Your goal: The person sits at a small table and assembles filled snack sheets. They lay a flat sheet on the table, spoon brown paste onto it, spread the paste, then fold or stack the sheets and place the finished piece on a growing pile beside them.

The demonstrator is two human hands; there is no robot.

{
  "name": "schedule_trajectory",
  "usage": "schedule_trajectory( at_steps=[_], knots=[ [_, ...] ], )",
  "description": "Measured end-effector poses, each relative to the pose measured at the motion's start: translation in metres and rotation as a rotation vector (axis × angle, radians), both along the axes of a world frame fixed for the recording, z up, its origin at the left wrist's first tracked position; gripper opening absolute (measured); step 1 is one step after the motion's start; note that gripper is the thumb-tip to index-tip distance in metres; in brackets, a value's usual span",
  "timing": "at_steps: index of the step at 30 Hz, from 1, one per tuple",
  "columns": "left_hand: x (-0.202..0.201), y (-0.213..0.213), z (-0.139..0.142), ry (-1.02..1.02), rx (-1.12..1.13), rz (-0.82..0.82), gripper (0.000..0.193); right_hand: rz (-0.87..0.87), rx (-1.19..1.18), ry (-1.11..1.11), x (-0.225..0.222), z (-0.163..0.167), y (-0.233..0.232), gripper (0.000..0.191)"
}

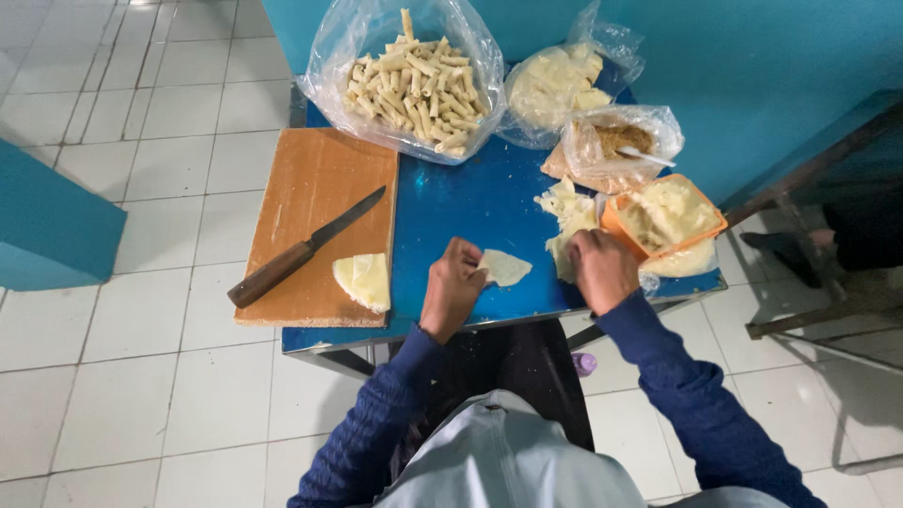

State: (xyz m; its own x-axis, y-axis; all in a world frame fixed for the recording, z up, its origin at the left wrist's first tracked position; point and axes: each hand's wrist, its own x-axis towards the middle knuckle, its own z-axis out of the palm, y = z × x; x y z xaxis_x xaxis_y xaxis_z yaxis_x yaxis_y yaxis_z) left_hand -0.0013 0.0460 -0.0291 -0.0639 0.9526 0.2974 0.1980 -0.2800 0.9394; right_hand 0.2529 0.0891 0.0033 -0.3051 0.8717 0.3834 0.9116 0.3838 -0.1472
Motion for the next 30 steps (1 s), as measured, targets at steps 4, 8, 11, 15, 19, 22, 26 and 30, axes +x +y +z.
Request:
schedule_trajectory(
  at_steps=[4, 8, 11, 15, 19, 22, 26, 30],
  knots=[
    [-0.009, -0.017, 0.008, 0.154, -0.031, 0.122, 0.03, 0.068, 0.103, -0.002, -0.001, -0.004, -0.002, 0.008],
    [-0.008, -0.022, 0.018, 0.194, -0.025, 0.16, 0.029, 0.054, 0.131, -0.003, -0.003, 0.002, 0.001, 0.005],
    [-0.008, -0.025, 0.022, 0.199, 0.023, 0.177, 0.025, 0.138, 0.046, 0.206, -0.011, 0.01, 0.0, 0.005],
    [-0.008, -0.03, 0.023, 0.207, 0.073, 0.195, 0.013, 0.246, -0.096, 0.376, -0.055, 0.004, -0.028, 0.005],
    [-0.008, -0.032, 0.025, 0.156, 0.014, 0.206, 0.014, 0.305, -0.244, 0.443, -0.074, 0.008, -0.038, 0.017],
    [-0.004, -0.035, 0.027, 0.207, 0.036, 0.222, 0.023, 0.314, -0.309, 0.58, -0.052, 0.026, -0.027, 0.02],
    [0.003, -0.036, 0.027, 0.304, 0.067, 0.222, 0.042, 0.314, -0.25, 0.637, -0.022, 0.048, -0.02, 0.022],
    [0.007, -0.038, 0.025, 0.374, 0.091, 0.239, 0.044, 0.157, 0.073, 0.241, 0.022, 0.076, 0.008, 0.026]
  ],
)
